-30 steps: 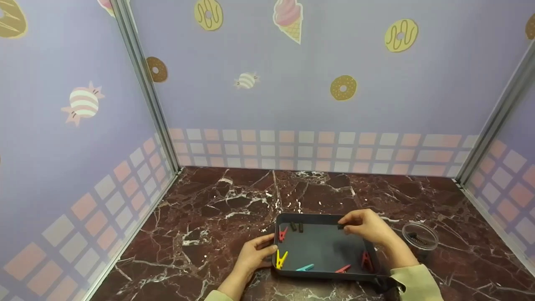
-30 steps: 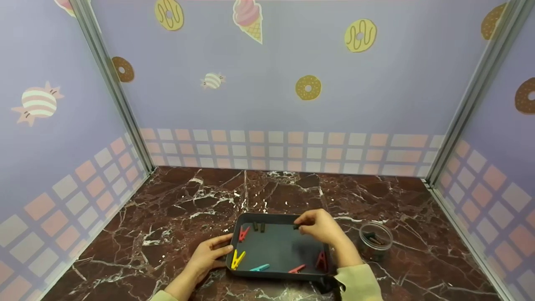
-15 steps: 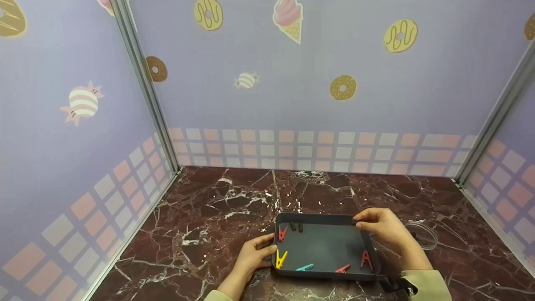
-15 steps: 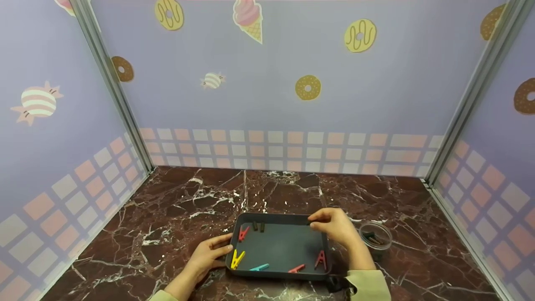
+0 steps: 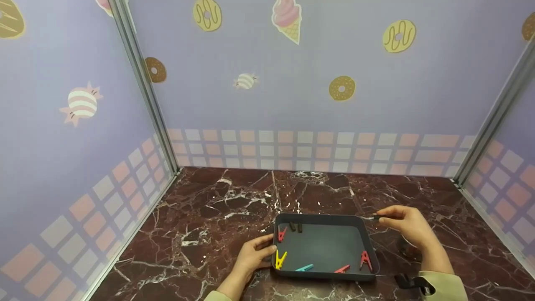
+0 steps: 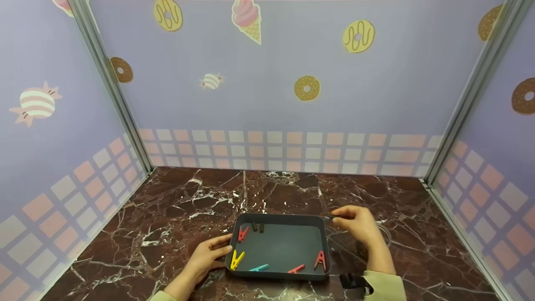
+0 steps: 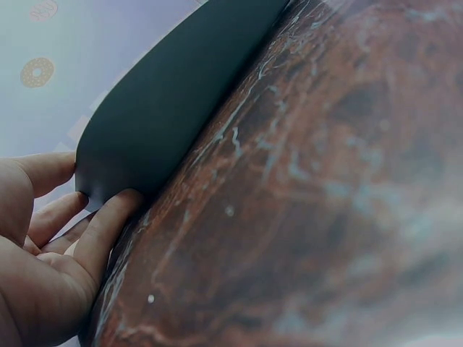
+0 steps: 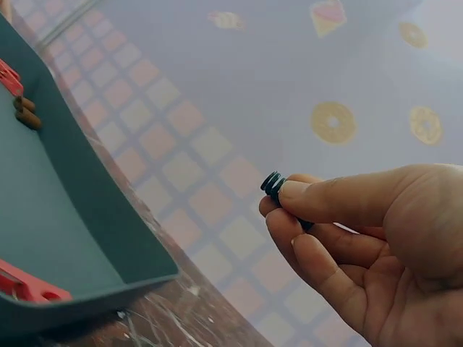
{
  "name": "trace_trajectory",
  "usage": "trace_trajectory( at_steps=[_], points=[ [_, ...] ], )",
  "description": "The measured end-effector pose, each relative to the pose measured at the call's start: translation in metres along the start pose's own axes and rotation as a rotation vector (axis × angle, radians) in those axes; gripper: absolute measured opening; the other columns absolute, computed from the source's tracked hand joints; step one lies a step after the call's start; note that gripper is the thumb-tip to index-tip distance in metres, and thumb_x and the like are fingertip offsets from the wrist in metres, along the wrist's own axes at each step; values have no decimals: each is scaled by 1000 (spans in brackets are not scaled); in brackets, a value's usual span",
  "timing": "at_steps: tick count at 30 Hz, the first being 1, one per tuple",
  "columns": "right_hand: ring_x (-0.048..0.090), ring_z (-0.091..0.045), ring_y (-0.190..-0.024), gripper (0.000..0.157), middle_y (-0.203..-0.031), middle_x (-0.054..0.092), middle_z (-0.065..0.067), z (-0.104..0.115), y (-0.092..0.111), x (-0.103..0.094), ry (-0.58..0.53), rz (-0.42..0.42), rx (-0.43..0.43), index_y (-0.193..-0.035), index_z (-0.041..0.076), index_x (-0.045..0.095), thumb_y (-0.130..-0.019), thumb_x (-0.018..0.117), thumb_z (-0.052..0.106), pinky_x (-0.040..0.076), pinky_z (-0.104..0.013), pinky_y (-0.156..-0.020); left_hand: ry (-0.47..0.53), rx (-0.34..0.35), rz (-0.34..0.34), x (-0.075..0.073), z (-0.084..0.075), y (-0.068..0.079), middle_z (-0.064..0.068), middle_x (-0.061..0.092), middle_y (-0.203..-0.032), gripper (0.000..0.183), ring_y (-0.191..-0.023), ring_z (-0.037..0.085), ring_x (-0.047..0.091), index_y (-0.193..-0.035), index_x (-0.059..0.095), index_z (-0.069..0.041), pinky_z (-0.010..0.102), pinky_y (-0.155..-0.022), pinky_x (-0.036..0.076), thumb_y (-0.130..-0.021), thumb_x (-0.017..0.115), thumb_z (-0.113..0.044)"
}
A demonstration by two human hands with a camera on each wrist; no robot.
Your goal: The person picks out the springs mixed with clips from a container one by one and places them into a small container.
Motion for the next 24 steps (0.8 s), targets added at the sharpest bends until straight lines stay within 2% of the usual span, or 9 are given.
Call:
trace_trajectory(
  at_steps=[6,10,14,19,22,24],
  points=[
    [70,-5,-85,36,-104,78,-6,-11,4,-15,-11,-32,29,-122,-3,71,-95,74,21,57,-27,-71,37,-13,10,1,1,1,33,60,-139,53,-110,24,69,-143,54,9,43,-78,66,-95,70,-7],
    [73,-7,-84,39,-102,80,-8,-21,6,-23,-31,-45,66,-125,-5,69,-95,74,19,57,-28,-67,43,-14,15,1,-1,2,33,59,-139,53,-110,24,69,-143,54,10,44,-78,66,-95,70,-7],
    [71,-8,-80,38,-103,79,-10,-32,9,-31,18,-67,106,-125,-5,69,-95,74,19,55,-26,-64,28,6,18,1,-5,2,34,58,-140,52,-114,26,68,-141,55,10,43,-80,66,-95,70,-7],
    [71,-9,-84,40,-105,79,-10,-46,13,-39,55,-68,163,-127,-4,68,-96,73,22,57,-27,-67,-8,25,3,0,-6,2,33,60,-138,51,-122,31,65,-139,57,10,41,-86,64,-94,71,-8],
    [70,-10,-88,42,-107,78,-8,-53,17,-43,36,-57,202,-129,-3,68,-96,73,23,60,-29,-71,-4,14,1,0,-4,2,33,59,-140,52,-122,32,65,-140,57,10,42,-85,65,-94,72,-8],
    [68,-8,-89,43,-111,77,-10,-56,18,-47,61,-55,210,-129,-4,67,-96,73,23,61,-28,-74,-10,18,-2,-1,-4,2,33,59,-140,52,-123,33,64,-140,57,10,42,-85,65,-94,72,-9]
  ],
)
Point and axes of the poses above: each hand's wrist, its own y-axis away from the middle knuckle, its own x-axis out of the palm, z = x × y, the point moved 9 cm from there along -y, towards the middle knuckle
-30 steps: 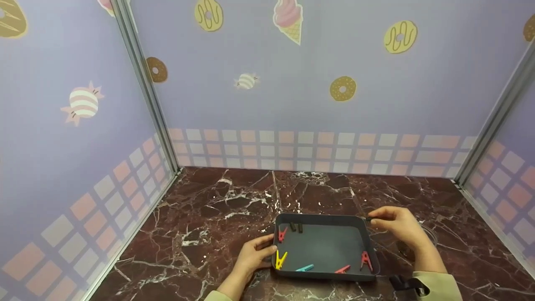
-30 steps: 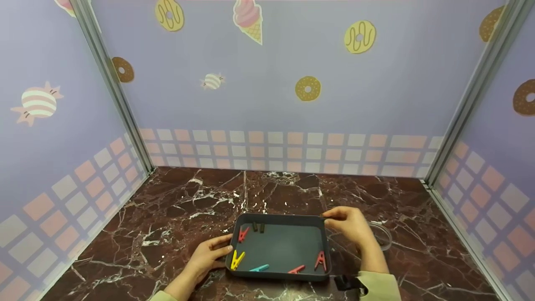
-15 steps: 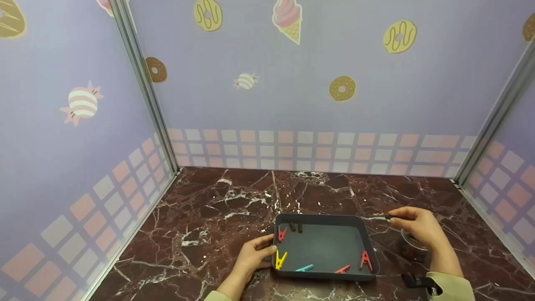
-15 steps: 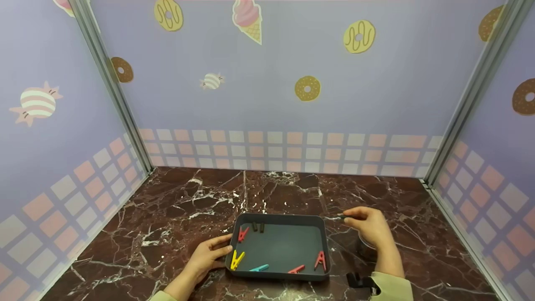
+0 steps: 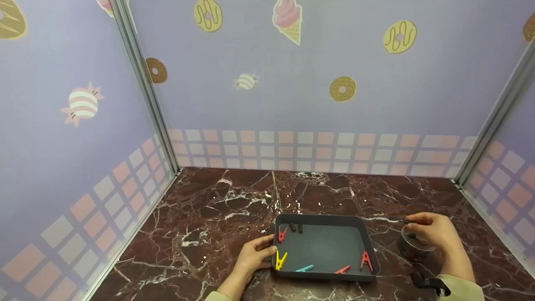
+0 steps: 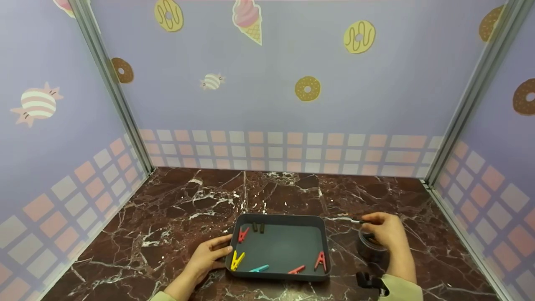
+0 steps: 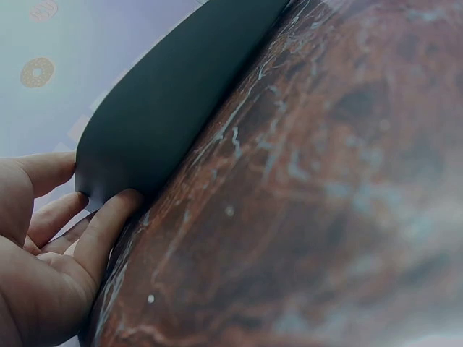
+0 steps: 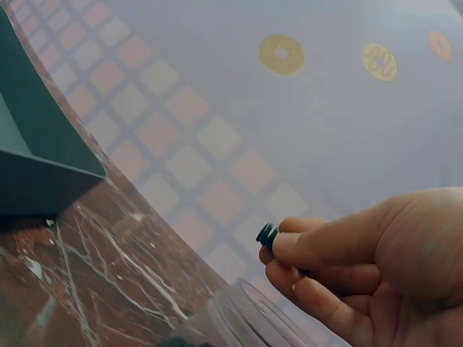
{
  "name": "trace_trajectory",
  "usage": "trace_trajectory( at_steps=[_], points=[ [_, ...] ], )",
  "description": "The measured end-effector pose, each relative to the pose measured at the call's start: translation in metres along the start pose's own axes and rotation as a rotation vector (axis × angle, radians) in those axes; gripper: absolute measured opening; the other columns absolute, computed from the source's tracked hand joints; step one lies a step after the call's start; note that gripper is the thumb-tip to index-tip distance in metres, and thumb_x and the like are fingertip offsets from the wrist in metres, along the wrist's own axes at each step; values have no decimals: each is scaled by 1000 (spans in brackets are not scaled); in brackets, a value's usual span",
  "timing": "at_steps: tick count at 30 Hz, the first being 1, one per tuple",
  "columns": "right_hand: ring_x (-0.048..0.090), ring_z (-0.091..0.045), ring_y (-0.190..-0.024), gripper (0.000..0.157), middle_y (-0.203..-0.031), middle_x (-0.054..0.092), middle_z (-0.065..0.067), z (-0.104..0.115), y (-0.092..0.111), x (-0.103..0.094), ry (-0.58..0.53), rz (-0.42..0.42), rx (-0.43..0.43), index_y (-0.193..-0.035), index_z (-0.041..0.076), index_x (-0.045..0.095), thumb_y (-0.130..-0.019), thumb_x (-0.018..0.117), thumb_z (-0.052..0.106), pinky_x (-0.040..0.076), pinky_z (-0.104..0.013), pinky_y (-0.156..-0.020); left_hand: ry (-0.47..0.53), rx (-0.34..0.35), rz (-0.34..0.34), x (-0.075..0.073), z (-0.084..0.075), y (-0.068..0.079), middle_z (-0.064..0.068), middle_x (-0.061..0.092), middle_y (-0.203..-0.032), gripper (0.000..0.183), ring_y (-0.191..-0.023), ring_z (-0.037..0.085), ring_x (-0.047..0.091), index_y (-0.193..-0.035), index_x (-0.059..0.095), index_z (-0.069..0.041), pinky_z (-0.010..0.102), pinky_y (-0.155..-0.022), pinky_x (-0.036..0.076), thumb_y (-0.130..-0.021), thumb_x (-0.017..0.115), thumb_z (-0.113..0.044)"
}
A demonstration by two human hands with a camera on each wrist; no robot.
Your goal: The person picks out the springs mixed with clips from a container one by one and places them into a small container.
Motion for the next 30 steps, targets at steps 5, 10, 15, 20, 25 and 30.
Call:
trace_trajectory(
  at_steps=[5,10,15,20,25,30],
  points=[
    [68,-12,-91,39,-127,67,-31,-5,0,-11,82,-37,-10,-126,-5,69,-95,74,19,57,-22,-73,-29,21,-10,-1,-2,0,33,60,-139,51,-127,38,62,-139,58,9,40,-90,63,-94,73,-10],
    [70,-10,-90,37,-130,63,-36,-10,0,-12,5,-49,13,-123,-11,68,-93,73,9,59,-20,-72,-7,2,-6,-1,0,1,33,60,-139,51,-118,30,67,-140,57,9,41,-83,65,-94,72,-9],
    [72,-6,-79,36,-102,75,-5,-14,1,-11,-115,-37,54,-123,-13,66,-93,72,3,63,-27,-73,-3,-4,-8,0,0,1,33,60,-138,51,-117,28,67,-139,58,9,41,-83,65,-94,71,-8],
    [67,-3,-82,38,-107,76,-7,-10,3,-14,-34,-48,47,-125,-10,66,-95,72,11,60,-25,-72,25,-31,-1,0,3,0,34,58,-140,52,-113,26,68,-142,56,8,42,-78,66,-94,71,-8],
    [70,-13,-92,40,-118,74,-17,-5,3,-13,9,-39,43,-129,-7,65,-98,70,18,62,-31,-77,40,-36,-1,1,4,1,34,57,-141,53,-112,25,68,-142,56,9,43,-78,66,-94,71,-8],
    [70,-13,-91,39,-122,71,-26,4,1,-12,83,-64,-7,-127,-6,66,-98,70,21,59,-26,-74,31,-27,-5,1,4,0,35,56,-142,52,-115,27,68,-141,56,9,42,-79,66,-94,71,-8]
  ],
)
Point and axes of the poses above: each hand's wrist, its own y-axis away from the middle knuckle, its own x-axis out of the palm, z = x × y, the point moved 9 cm from there along -y, towards the middle knuckle
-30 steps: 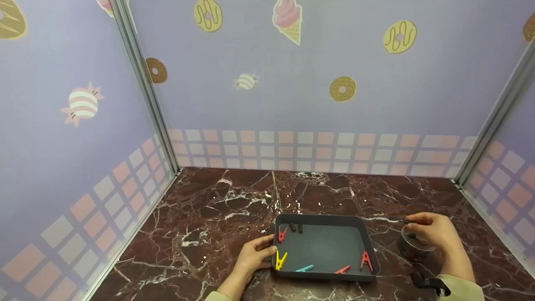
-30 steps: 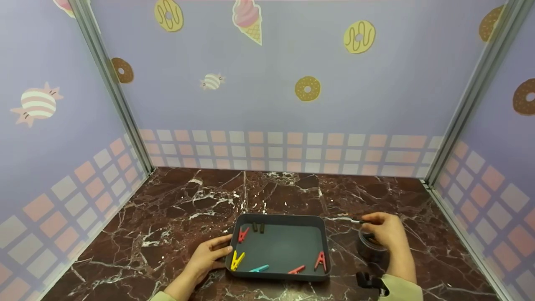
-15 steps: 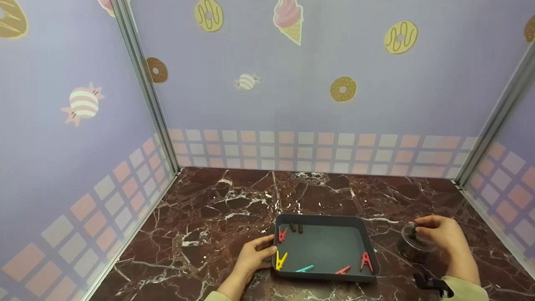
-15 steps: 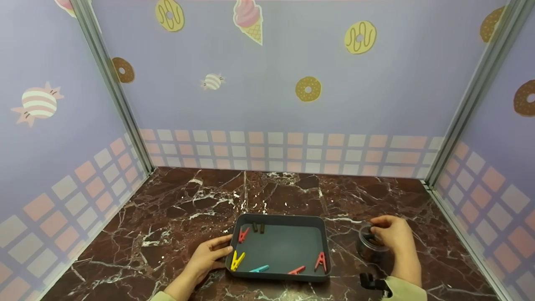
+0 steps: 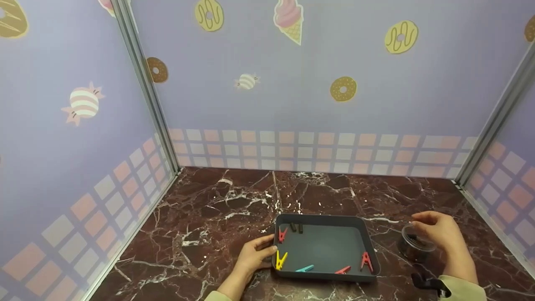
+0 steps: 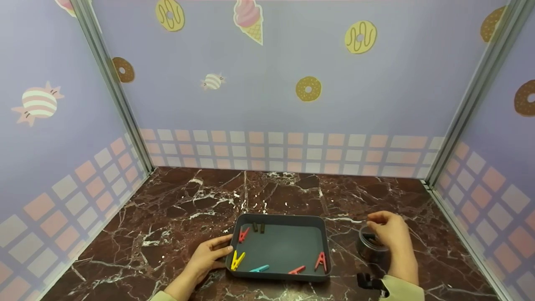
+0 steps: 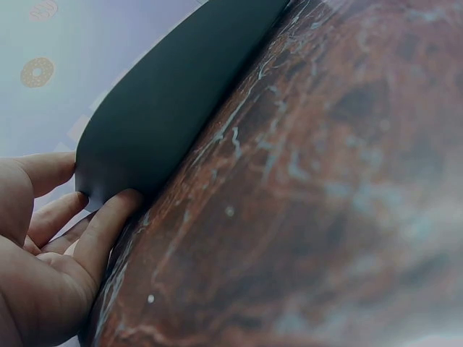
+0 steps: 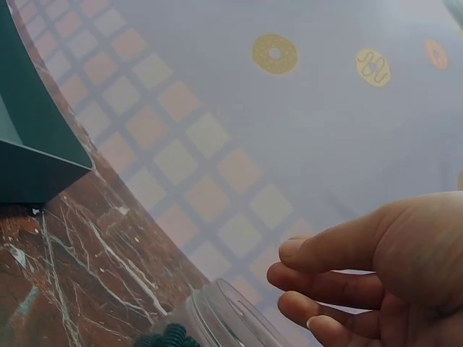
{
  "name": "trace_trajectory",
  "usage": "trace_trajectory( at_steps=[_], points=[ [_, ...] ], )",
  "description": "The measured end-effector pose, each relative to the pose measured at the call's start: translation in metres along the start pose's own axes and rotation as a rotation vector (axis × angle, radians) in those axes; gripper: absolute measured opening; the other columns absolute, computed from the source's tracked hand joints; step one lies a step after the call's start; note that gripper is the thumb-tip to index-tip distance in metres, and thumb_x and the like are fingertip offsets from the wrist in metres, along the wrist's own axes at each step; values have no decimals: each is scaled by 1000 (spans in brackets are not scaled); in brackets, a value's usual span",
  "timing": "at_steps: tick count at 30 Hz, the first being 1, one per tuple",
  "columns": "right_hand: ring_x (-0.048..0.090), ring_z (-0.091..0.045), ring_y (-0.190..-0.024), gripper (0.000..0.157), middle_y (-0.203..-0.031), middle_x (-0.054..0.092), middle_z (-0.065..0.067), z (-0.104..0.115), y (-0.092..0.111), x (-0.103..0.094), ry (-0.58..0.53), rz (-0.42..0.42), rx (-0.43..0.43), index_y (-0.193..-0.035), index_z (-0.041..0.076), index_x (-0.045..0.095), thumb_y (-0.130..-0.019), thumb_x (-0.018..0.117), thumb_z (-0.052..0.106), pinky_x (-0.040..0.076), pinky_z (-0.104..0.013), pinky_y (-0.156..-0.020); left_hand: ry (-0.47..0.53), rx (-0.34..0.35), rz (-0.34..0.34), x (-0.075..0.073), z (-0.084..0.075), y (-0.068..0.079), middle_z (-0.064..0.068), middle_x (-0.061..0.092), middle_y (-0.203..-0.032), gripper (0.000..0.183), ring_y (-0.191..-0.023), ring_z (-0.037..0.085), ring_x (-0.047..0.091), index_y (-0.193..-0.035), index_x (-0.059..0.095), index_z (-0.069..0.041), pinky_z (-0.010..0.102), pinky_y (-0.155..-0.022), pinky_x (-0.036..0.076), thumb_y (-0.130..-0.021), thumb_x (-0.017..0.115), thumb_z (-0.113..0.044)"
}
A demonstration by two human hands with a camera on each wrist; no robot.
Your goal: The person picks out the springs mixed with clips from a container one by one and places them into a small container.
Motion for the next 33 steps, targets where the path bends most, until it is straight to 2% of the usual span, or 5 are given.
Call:
trace_trajectory(
  at_steps=[3,12,22,33],
  points=[
    [67,-11,-89,39,-122,70,-28,6,-1,2,44,-8,-38,-126,-6,67,-99,69,22,56,-22,-70,9,-2,5,0,0,0,35,57,-141,52,-113,27,68,-142,55,10,43,-80,66,-95,71,-8],
    [68,-12,-88,36,-114,73,-25,18,-1,11,60,0,-84,-124,-5,68,-99,68,21,56,-24,-67,18,-16,10,1,2,-1,34,58,-141,52,-110,24,68,-143,54,9,45,-79,66,-95,69,-6],
    [72,-22,-90,32,-111,75,-23,36,-3,29,79,15,-148,-122,-3,70,-100,66,21,59,-38,-76,44,-24,19,2,2,0,33,59,-140,52,-109,25,69,-143,54,9,45,-79,66,-95,69,-6],
    [66,-14,-86,25,-106,76,-17,63,-4,50,42,30,-210,-115,-1,74,-98,69,17,54,-28,-71,-8,3,5,0,-2,1,34,58,-141,51,-113,29,69,-141,56,8,42,-79,66,-95,70,-7]
  ],
)
Point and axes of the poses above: each hand's wrist, its own y-axis away from the middle knuckle, its own x-axis out of the palm, z = x × y, the point moved 9 cm from there along -y, towards the middle knuckle
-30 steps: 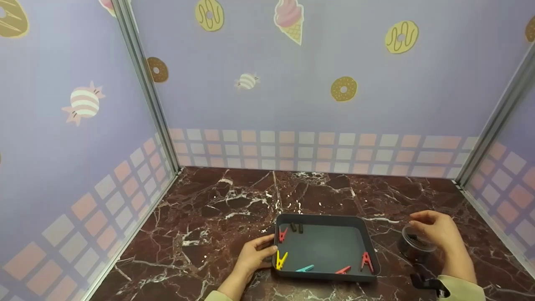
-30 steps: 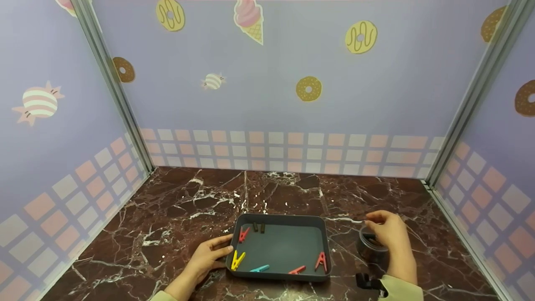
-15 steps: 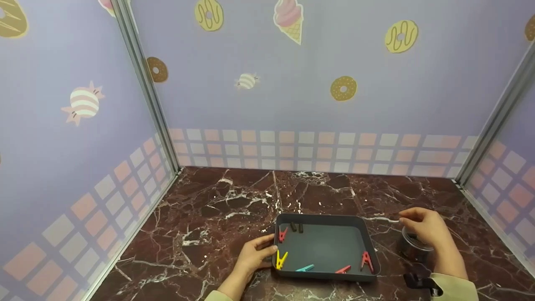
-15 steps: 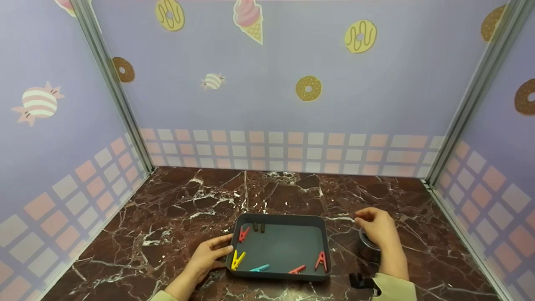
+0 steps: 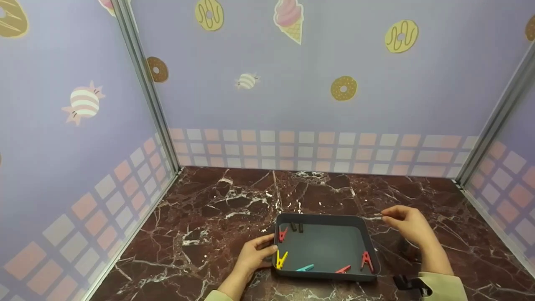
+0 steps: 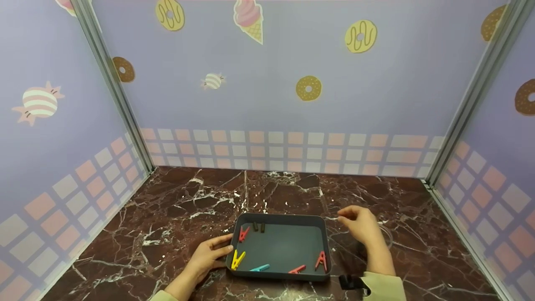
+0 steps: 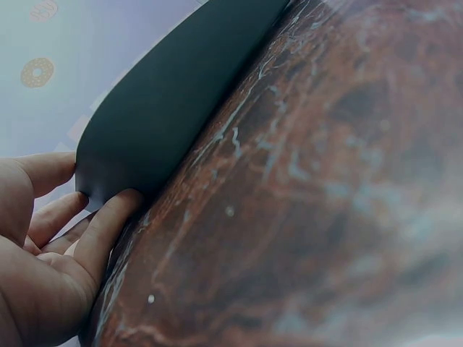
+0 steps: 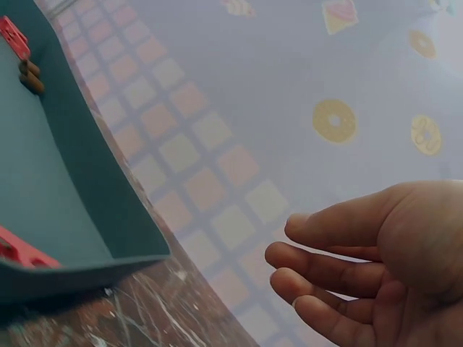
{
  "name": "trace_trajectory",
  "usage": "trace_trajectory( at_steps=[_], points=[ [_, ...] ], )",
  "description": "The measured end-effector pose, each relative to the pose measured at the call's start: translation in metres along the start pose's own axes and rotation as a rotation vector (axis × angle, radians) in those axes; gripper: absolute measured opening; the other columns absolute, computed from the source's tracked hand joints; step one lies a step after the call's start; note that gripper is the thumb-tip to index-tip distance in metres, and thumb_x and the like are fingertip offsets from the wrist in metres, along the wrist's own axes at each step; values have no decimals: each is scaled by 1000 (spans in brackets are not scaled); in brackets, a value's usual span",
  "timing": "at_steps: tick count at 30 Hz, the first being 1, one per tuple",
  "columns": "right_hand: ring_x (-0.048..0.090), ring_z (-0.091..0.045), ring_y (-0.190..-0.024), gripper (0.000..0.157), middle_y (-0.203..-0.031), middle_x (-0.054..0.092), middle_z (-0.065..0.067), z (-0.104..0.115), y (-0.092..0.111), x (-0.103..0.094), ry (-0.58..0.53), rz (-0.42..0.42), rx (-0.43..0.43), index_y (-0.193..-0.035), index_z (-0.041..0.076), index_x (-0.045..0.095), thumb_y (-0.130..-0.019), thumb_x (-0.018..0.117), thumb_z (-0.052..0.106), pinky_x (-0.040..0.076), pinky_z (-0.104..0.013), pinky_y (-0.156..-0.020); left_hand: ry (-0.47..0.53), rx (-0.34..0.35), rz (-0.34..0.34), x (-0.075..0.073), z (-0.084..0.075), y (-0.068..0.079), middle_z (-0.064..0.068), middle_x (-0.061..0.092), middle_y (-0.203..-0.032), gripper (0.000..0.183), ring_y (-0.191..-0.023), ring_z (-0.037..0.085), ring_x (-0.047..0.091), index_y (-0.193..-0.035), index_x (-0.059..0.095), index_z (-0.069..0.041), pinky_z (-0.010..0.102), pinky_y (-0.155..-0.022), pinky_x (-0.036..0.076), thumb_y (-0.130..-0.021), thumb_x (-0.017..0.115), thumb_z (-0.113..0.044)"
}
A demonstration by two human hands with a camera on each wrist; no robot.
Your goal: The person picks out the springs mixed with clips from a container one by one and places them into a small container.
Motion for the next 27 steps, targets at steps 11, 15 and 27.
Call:
trace_trajectory(
  at_steps=[11,15,27],
  points=[
    [69,-13,-81,22,-98,77,-17,28,-12,36,-104,54,-60,-112,-3,74,-96,71,12,56,-22,-67,29,-10,2,0,0,0,34,59,-140,51,-110,27,70,-142,56,8,42,-76,66,-95,70,-8],
    [69,-14,-80,21,-95,76,-18,40,-15,51,-152,85,-63,-111,-4,73,-96,71,10,57,-23,-68,35,-17,2,0,1,0,34,58,-141,52,-110,27,70,-142,56,8,43,-76,66,-95,70,-8],
    [75,-28,-81,23,-92,76,-21,82,-30,103,-264,155,-102,-109,-12,71,-94,72,6,65,-44,-74,32,-28,8,1,2,0,33,57,-141,54,-114,29,68,-143,54,8,44,-80,66,-95,71,-9]
  ],
)
Point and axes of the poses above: each hand's wrist, its own y-axis away from the middle knuckle, its own x-axis out of the palm, z = x × y, the point moved 9 cm from there along -y, towards the middle knuckle
